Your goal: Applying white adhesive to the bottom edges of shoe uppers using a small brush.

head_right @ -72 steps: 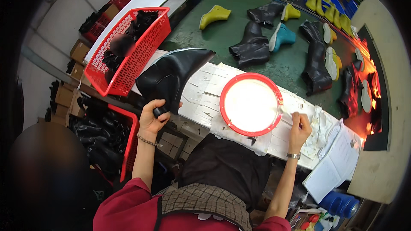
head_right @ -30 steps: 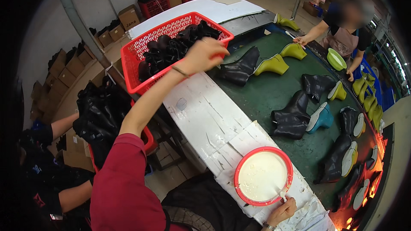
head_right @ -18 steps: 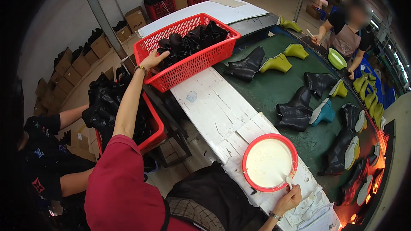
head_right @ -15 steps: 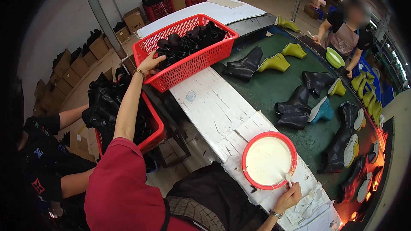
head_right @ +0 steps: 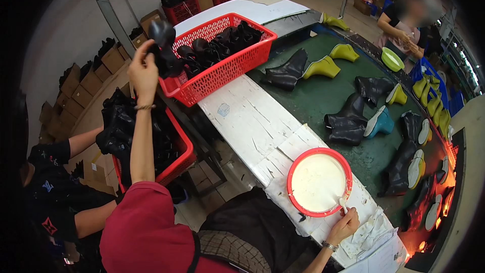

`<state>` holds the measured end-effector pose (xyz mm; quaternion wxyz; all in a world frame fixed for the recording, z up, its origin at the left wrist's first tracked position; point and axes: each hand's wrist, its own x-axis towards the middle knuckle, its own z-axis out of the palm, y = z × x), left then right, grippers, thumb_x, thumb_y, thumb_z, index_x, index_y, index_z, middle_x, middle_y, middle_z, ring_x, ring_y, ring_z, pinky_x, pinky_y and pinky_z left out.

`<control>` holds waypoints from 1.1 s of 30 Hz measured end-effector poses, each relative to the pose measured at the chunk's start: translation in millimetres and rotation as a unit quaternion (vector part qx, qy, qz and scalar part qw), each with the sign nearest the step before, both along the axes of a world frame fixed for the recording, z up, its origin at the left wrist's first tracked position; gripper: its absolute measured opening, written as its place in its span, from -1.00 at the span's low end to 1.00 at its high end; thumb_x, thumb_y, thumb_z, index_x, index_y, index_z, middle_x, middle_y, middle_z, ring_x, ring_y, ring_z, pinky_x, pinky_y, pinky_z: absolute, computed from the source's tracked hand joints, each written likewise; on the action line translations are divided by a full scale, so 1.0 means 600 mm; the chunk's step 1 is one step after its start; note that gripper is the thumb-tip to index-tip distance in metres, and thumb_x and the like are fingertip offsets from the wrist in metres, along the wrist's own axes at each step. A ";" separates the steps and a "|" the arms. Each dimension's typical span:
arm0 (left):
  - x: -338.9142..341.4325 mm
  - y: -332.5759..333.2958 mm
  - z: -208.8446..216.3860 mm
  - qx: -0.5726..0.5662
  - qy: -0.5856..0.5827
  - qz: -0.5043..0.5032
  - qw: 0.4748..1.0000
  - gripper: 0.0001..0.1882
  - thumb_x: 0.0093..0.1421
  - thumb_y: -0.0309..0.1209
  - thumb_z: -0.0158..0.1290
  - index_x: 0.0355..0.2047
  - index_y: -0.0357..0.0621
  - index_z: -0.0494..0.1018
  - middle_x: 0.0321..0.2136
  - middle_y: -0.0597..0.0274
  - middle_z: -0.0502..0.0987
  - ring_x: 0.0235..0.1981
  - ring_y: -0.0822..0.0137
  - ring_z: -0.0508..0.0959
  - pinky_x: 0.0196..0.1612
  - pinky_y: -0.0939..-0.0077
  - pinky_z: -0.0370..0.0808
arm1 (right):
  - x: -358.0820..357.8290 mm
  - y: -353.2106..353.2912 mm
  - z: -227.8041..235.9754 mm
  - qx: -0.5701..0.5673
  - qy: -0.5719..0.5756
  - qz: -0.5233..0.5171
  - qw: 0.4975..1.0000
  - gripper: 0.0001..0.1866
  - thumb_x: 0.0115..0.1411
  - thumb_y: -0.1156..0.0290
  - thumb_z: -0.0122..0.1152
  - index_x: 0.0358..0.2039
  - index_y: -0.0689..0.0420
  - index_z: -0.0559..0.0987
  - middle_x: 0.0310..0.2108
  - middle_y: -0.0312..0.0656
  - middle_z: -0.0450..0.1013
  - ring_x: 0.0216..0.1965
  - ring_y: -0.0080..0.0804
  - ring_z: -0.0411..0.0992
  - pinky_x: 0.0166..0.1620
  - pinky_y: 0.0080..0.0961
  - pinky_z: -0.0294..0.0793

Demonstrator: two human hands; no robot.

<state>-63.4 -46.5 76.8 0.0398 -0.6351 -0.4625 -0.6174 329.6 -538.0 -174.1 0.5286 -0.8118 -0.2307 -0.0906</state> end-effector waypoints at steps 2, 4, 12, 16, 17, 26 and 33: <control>0.012 -0.050 0.031 -0.026 -0.085 -0.137 0.987 -0.60 0.35 -0.62 0.03 0.10 0.04 0.63 -0.38 0.45 0.57 -0.54 0.68 0.39 -0.47 0.68 0.33 | 0.008 -0.007 -0.010 -0.012 -0.008 -0.003 1.000 -0.48 0.55 0.24 -0.02 -0.55 0.30 0.44 -0.63 -0.26 0.34 -0.57 -0.53 0.25 -0.47 -0.46 0.27; 0.021 -0.073 0.015 -0.055 -0.121 -0.233 0.963 -0.60 0.37 -0.63 0.01 0.13 0.00 0.62 -0.39 0.54 0.50 -0.53 0.72 0.35 -0.48 0.73 0.29 | 0.007 -0.015 -0.006 -0.009 -0.002 -0.001 1.000 -0.50 0.54 0.31 -0.04 -0.54 0.36 0.49 -0.64 -0.17 0.38 -0.58 -0.42 0.29 -0.44 -0.37 0.28; 0.174 -0.123 -0.294 -0.510 -0.241 -0.425 0.708 -0.42 0.24 -0.74 -0.01 0.27 -0.09 0.48 -0.29 0.42 0.53 -0.40 0.61 0.46 -0.34 0.70 0.39 | 0.017 0.003 0.026 -0.072 0.058 0.005 0.996 -0.52 0.48 0.28 0.11 -0.59 0.30 0.48 -0.71 -0.14 0.30 -0.60 -0.39 0.19 -0.43 -0.33 0.19; 0.140 -0.078 -0.366 -0.307 0.088 -0.274 0.907 -0.25 0.14 -0.77 -0.18 0.36 -0.04 0.36 0.04 -0.06 0.61 -0.14 0.27 0.65 -0.07 0.39 0.59 | -0.014 -0.033 0.096 -0.089 0.129 -0.034 0.987 -0.59 0.46 0.25 0.15 -0.44 0.30 0.61 -0.62 -0.14 0.36 -0.59 -0.39 0.24 -0.43 -0.39 0.25; 0.139 -0.077 -0.361 -0.254 0.108 -0.275 0.921 -0.31 0.24 -0.68 -0.10 0.39 -0.02 0.32 0.05 -0.15 0.60 -0.04 0.10 0.65 0.01 0.28 0.57 | -0.022 -0.044 0.107 -0.091 0.048 -0.018 0.995 -0.66 0.45 0.25 0.18 -0.35 0.26 0.66 -0.56 -0.16 0.40 -0.58 -0.40 0.28 -0.43 -0.42 0.27; 0.338 -0.151 -0.283 -0.290 0.264 -0.352 0.850 0.30 -0.01 0.20 0.41 0.52 -0.18 -0.03 0.09 -0.40 0.50 0.09 -0.27 0.54 0.17 -0.05 0.43 | -0.068 -0.018 0.205 -0.252 -0.094 -0.003 0.963 -0.87 0.27 0.28 0.37 -0.22 0.00 0.76 -0.40 -0.30 0.50 -0.46 -0.29 0.50 -0.40 -0.35 0.41; 0.375 -0.098 -0.315 -0.323 0.398 -0.234 0.826 0.42 -0.10 0.16 0.44 0.55 -0.11 -0.21 0.04 -0.39 0.49 0.05 -0.30 0.54 0.08 -0.18 0.45 | -0.099 -0.008 0.212 -0.305 -0.163 0.009 0.938 -0.88 0.23 0.29 0.42 -0.27 0.02 0.75 -0.40 -0.29 0.52 -0.46 -0.24 0.52 -0.39 -0.34 0.44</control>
